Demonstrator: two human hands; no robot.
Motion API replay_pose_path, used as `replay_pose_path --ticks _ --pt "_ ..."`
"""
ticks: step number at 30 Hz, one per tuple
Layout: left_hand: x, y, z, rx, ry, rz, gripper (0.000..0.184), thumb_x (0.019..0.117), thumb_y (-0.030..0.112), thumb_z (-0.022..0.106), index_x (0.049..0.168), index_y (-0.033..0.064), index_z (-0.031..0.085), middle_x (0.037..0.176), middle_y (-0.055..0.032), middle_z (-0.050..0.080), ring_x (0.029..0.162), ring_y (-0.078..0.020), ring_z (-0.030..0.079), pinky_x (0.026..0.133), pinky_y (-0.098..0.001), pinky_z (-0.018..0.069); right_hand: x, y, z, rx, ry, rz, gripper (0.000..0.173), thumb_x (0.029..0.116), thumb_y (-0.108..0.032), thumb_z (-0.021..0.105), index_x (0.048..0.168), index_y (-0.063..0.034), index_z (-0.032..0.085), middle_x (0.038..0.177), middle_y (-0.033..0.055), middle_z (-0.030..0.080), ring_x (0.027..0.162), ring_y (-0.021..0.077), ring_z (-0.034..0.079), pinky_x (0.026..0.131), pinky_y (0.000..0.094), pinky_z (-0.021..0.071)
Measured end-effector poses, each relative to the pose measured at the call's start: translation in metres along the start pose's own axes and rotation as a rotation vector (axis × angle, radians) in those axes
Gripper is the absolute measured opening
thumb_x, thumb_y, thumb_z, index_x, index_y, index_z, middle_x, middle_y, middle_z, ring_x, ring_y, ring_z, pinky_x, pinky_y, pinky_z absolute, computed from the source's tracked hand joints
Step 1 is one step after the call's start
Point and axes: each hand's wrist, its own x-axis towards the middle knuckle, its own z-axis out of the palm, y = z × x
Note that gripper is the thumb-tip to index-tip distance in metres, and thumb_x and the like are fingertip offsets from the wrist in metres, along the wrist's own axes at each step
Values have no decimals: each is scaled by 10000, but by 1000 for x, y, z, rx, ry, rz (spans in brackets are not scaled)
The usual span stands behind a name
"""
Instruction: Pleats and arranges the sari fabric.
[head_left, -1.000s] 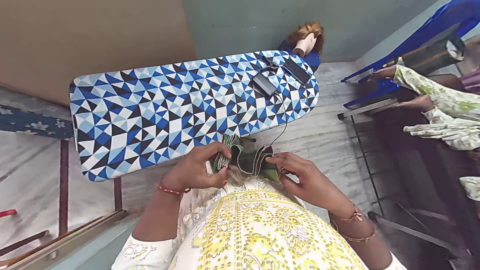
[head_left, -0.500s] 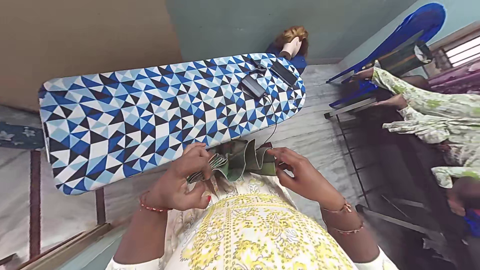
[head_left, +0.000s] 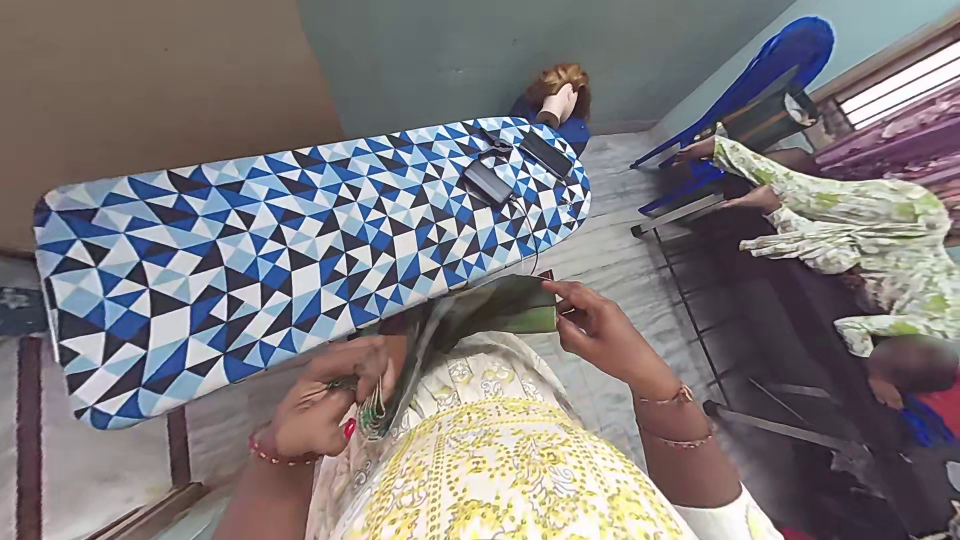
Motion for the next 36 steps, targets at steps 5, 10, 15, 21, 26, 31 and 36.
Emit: replay_pose_path --ticks 5,10,15,21,26,31,36 --pt "-8 -4 9 105 -43 -267 349 890 574 672 1090 289 655 1040 160 645 916 63 603 759 -129 510 3 5 -3 41 31 44 470 943 -66 582 1401 37 562 1318 171 590 918 53 669 786 187 573" --pt "2 10 0 226 -357 -417 788 803 507 785 1421 118 488 1105 49 668 985 17 610 846 -163 527 3 4 3 23 15 55 473 945 -63 589 1408 32 562 1337 181 591 953 98 684 805 223 585" --pt "28 24 -14 471 -687 -530 521 878 353 738 1339 128 654 968 -37 729 849 -142 689 779 -378 585 6 2 16 5 12 -25 462 927 -18 586 1385 43 581 1348 203 586 974 114 688 832 234 587" --pt "31 9 -4 434 -542 -201 200 915 332 653 877 153 731 1015 2 670 972 -25 614 802 -153 510 0 4 28 58 26 -56 476 920 -2 578 1392 65 568 1340 223 587 983 112 697 835 232 595" --pt "26 -12 15 108 -372 -252 257 875 295 730 741 94 640 1525 -65 519 1465 -157 411 1159 -301 419 -4 11 35 101 68 -60 467 927 -3 578 1387 75 567 1330 207 597 996 94 692 847 220 594" --pt "15 -37 33 -236 -254 -273 172 930 199 632 787 103 630 1379 -77 647 1443 -253 463 1209 -447 372 -5 16 49 102 111 -112 457 924 -2 580 1373 80 583 1318 228 606 992 109 697 842 222 593" --pt "9 -38 38 -392 -240 -330 269 1026 308 548 838 130 623 1373 -48 655 1407 -231 508 1166 -427 423 -6 12 68 5 177 -199 403 920 -6 577 1310 72 640 1283 247 644 1015 147 698 852 212 571"
